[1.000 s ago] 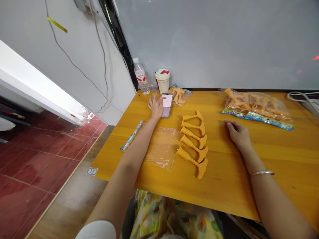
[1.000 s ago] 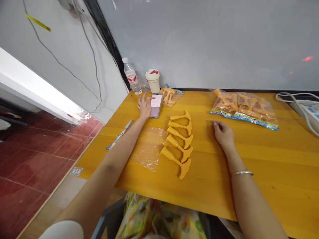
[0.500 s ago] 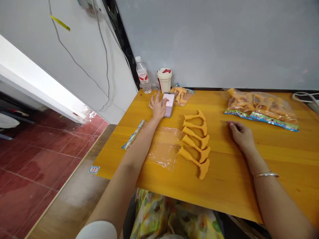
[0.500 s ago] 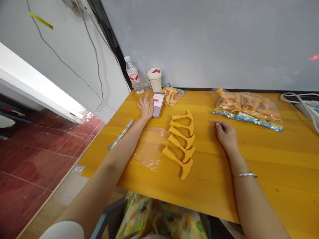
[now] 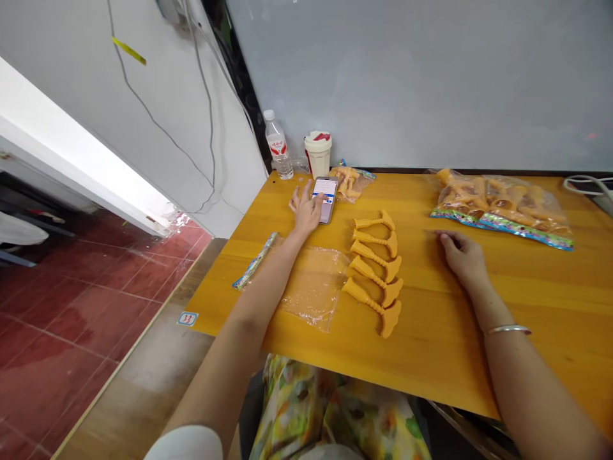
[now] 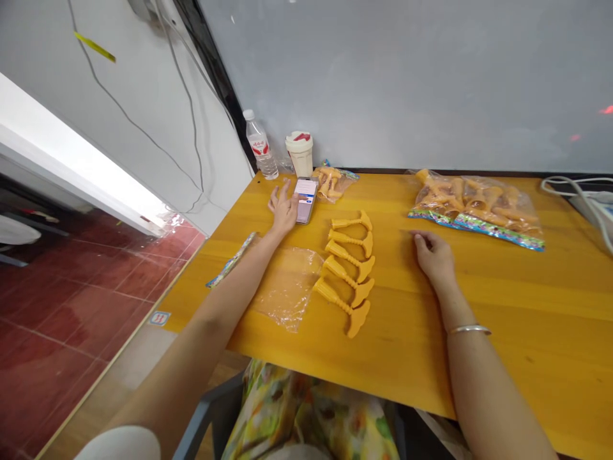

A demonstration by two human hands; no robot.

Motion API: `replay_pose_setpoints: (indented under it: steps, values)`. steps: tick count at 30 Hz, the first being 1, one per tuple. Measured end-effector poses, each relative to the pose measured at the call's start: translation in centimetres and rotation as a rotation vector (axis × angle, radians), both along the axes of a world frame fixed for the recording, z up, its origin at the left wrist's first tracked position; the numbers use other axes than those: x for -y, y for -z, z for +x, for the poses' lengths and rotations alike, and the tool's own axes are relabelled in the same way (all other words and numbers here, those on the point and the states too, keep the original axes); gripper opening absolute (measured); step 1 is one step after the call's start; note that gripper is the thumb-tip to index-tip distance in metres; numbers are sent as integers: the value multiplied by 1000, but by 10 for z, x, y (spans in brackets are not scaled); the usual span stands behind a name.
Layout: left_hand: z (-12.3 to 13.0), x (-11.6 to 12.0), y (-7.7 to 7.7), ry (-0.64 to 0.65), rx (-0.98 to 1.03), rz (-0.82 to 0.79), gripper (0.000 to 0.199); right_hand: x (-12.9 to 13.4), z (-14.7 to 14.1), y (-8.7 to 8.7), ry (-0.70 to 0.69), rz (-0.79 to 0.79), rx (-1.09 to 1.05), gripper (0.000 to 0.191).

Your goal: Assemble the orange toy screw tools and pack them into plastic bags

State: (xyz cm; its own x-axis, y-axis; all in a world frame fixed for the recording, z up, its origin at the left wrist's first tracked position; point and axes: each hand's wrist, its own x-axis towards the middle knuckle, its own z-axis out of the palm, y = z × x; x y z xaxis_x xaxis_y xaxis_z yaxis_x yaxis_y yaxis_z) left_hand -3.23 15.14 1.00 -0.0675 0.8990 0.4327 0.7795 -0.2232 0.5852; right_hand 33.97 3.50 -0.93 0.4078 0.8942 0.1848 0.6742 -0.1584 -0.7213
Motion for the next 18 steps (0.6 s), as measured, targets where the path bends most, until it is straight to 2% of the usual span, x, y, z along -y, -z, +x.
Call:
replay_pose_setpoints:
  steps: [7, 13, 18]
  values:
    - [5, 1, 2, 62, -33, 23, 46, 0, 1, 2, -15, -4, -7, 37]
    - [0, 9, -14, 39, 58, 57, 51, 0, 1, 1, -6, -13, -9, 36]
    - [-9, 22, -24, -9, 76, -23, 50, 0, 0, 0, -9, -19, 0, 38]
